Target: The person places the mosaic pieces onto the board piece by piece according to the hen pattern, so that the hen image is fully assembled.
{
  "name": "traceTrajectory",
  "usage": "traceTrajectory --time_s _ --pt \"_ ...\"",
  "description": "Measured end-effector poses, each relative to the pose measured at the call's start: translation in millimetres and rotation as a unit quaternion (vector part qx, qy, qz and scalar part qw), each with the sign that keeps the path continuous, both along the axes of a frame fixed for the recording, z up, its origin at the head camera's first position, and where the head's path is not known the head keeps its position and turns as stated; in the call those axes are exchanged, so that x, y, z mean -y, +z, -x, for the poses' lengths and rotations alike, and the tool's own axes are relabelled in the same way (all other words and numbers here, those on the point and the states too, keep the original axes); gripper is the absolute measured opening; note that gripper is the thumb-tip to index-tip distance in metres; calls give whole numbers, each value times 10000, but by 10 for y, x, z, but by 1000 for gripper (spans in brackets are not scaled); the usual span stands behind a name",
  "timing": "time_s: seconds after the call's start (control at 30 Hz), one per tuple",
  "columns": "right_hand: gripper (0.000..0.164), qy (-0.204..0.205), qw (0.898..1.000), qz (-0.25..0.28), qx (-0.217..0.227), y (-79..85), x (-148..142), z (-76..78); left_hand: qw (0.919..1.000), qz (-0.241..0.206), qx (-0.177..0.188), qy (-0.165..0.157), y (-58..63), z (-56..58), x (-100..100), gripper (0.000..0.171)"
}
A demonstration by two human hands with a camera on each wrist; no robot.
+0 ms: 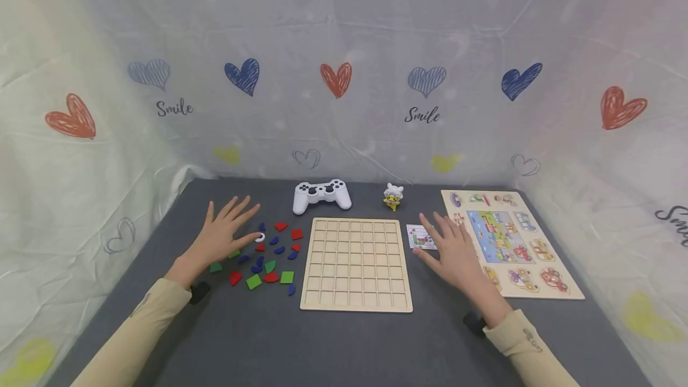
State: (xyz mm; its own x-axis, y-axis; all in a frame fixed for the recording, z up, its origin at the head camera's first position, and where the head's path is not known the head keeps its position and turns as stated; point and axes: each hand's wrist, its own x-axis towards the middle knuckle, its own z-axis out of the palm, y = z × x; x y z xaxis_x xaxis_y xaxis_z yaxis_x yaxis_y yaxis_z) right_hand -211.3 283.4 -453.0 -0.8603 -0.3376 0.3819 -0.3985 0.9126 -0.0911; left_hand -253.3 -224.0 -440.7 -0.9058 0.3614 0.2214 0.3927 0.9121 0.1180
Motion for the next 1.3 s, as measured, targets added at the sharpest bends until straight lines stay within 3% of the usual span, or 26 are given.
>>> traceTrajectory --time_s 0.4,0.7,0.97,1.3 --pt "61 316 9978 21 581 -109 95 -133 9994 -220 245 -42 -135 -115 164 51" --pt "58 520 9905 265 1246 -170 179 -265 9981 -521 327 -42 -220 -193 103 30" --pt "61 784 9804 385 1764 -204 176 -294 9980 -522 366 54 -263 -178 -12 23" --pt "66 652 9693 454 2328 -167 175 -248 9982 -260 524 153 -281 -121 -95 23"
